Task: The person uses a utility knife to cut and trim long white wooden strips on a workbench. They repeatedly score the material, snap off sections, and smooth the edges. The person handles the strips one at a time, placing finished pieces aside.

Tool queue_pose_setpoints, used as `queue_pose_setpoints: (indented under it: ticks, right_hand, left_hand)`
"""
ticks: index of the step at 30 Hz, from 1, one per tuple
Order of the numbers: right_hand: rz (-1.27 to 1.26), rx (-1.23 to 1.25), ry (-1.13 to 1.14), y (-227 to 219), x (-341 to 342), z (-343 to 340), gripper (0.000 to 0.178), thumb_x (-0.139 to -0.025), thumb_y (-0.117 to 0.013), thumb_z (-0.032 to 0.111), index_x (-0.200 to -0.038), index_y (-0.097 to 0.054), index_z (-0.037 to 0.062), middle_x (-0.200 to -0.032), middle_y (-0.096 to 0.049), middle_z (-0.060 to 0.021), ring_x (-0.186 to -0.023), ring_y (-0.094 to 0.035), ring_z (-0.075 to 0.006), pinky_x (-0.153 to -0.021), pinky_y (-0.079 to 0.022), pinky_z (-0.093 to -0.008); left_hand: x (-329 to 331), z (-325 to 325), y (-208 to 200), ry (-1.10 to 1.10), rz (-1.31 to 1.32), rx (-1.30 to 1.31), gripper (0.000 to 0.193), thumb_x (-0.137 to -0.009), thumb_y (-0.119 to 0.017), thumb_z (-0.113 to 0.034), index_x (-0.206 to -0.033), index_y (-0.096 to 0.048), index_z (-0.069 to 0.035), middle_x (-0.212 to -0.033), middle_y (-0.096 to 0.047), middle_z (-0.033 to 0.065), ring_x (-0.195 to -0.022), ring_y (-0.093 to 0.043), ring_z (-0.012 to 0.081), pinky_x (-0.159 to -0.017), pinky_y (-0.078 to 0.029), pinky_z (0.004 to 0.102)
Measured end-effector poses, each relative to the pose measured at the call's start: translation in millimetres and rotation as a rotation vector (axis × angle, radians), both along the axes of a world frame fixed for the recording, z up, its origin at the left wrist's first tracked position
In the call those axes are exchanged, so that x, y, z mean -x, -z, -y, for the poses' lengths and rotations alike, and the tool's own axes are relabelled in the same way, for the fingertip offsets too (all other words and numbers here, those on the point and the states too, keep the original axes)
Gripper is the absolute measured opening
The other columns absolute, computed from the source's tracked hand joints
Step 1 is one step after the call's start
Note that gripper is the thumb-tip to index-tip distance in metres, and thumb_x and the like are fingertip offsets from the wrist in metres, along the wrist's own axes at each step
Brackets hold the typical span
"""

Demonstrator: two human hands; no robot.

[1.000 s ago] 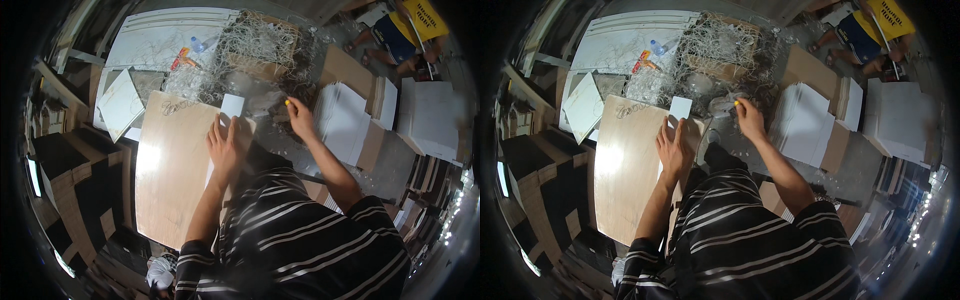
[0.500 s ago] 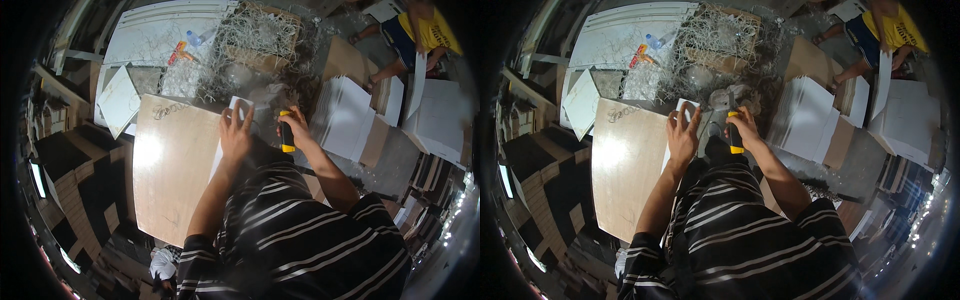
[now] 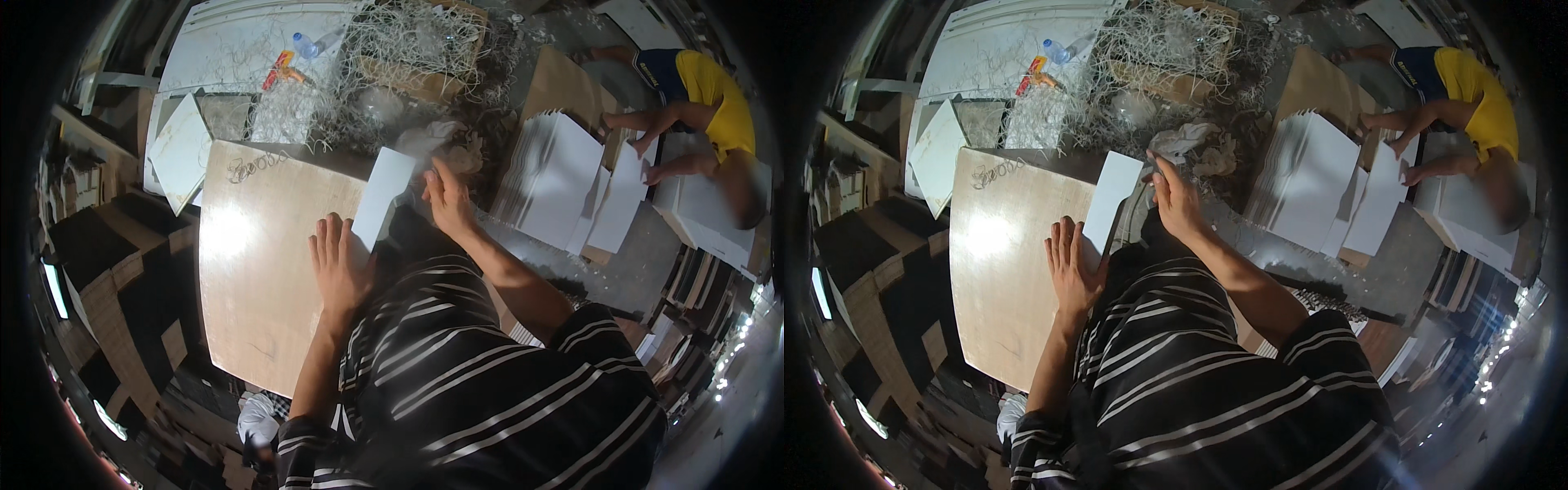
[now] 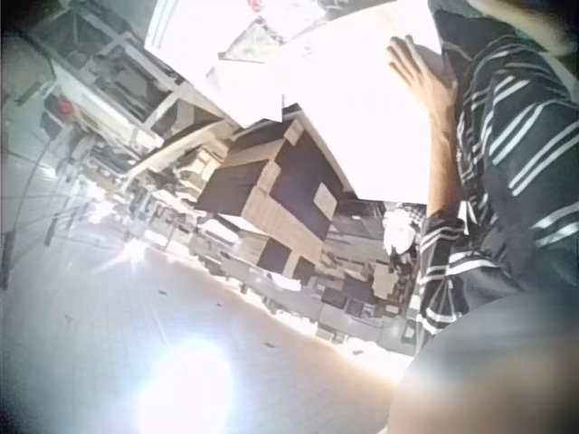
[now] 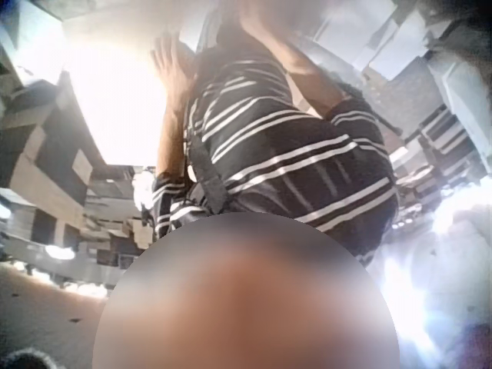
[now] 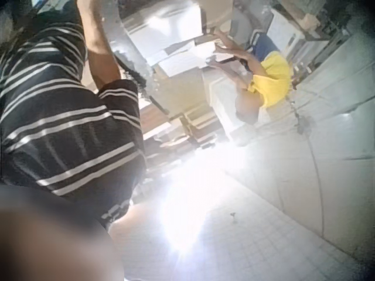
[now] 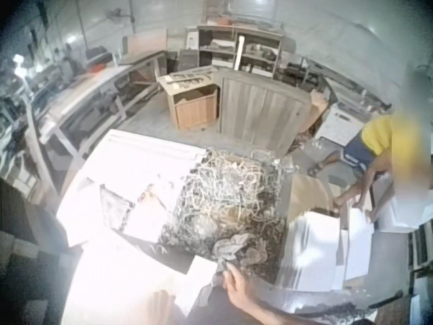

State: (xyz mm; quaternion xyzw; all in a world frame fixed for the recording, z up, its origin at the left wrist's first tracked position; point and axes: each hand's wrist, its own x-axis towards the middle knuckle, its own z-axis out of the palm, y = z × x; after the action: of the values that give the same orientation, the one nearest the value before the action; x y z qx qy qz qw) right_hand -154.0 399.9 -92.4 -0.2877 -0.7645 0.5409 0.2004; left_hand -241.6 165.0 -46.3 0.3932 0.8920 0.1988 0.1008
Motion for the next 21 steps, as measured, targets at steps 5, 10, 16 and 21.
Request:
queue_pose_setpoints:
  ticks: [5, 10, 16, 21]
  right_hand:
    - [0.002, -0.076, 0.009, -9, 11, -4, 0.030, -0.106, -0.054, 0.013, -0.133, -0.061, 0.0005, -0.099, -0.073, -0.0166, -0.074, -0.070, -0.0279, -0.069, -0.054, -0.0353]
    - [-0.075, -0.191, -0.001, -10, 15, -5, 0.035, -0.104, -0.053, 0.008, -0.138, -0.062, 0.0080, -0.108, -0.072, -0.0212, -0.079, -0.071, -0.0322, -0.070, -0.054, -0.0355]
    - [-0.105, -0.232, -0.024, -8, 18, -12, 0.036, -0.102, -0.054, 0.004, -0.136, -0.064, 0.0081, -0.109, -0.072, -0.0209, -0.086, -0.071, -0.0356, -0.075, -0.054, -0.0376]
    - [-0.107, -0.275, -0.037, -8, 18, -12, 0.037, -0.101, -0.055, 0.001, -0.136, -0.065, 0.0080, -0.106, -0.072, -0.0206, -0.087, -0.070, -0.0369, -0.075, -0.054, -0.0396]
  left_hand:
    - [-6, 0, 6, -0.015, -0.010, -0.041, 0.080, -0.079, -0.078, -0.018, -0.151, -0.045, -0.005, -0.159, -0.039, 0.0239, -0.150, -0.031, 0.0461, -0.121, -0.023, 0.0618]
    - [-5, 1, 9, -0.016, 0.005, -0.042, 0.086, -0.078, -0.078, -0.016, -0.155, -0.042, -0.007, -0.164, -0.034, 0.0220, -0.153, -0.027, 0.0438, -0.123, -0.021, 0.0618]
    - [-5, 3, 8, -0.017, 0.019, -0.060, 0.086, -0.077, -0.078, -0.015, -0.155, -0.044, -0.009, -0.164, -0.034, 0.0213, -0.153, -0.027, 0.0434, -0.123, -0.021, 0.0620]
    - [-4, 2, 5, -0.010, 0.012, -0.053, 0.082, -0.075, -0.078, -0.016, -0.151, -0.048, -0.008, -0.159, -0.040, 0.0232, -0.151, -0.031, 0.0447, -0.122, -0.023, 0.0612]
